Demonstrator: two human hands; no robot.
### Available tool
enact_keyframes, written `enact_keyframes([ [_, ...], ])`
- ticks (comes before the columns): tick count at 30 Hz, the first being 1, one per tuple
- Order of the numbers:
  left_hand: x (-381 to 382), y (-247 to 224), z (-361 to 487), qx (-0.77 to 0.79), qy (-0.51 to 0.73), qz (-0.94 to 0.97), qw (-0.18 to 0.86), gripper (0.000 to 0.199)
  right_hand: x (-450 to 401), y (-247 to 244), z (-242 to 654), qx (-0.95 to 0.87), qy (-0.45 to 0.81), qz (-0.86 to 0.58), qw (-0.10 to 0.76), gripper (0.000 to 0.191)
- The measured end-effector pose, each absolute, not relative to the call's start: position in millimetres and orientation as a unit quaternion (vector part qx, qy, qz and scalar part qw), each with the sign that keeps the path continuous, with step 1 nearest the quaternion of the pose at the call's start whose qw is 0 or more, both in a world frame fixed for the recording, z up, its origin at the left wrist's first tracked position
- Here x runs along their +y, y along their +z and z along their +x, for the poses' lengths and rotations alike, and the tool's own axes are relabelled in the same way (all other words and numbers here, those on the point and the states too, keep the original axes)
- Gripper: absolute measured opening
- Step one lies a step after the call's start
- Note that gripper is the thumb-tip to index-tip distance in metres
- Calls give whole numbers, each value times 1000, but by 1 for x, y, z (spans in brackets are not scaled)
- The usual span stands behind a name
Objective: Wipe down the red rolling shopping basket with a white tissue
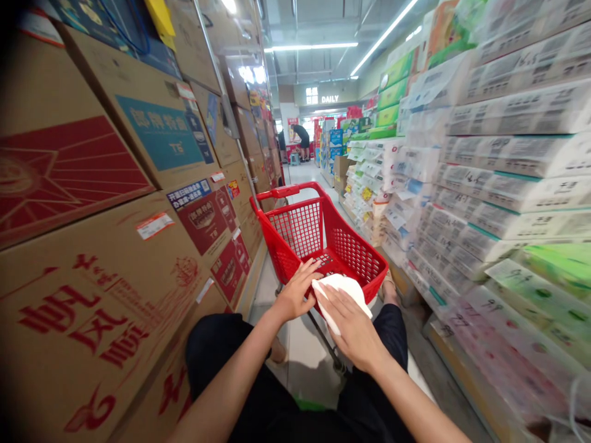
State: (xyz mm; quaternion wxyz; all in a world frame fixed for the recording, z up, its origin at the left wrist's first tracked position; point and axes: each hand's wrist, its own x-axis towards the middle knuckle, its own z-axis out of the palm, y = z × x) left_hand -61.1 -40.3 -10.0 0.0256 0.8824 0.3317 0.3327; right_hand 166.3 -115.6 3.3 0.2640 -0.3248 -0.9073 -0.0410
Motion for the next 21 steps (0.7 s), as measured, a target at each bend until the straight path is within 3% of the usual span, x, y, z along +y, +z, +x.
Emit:
enact_keyframes([
  [13, -45, -4, -32, 299, 313, 900, 49, 76, -127, -16, 202, -893, -84, -351, 271, 78],
  [21, -57, -8, -11, 397, 315, 862, -23, 76, -127, -21, 197, -884, -96, -371, 269, 78],
])
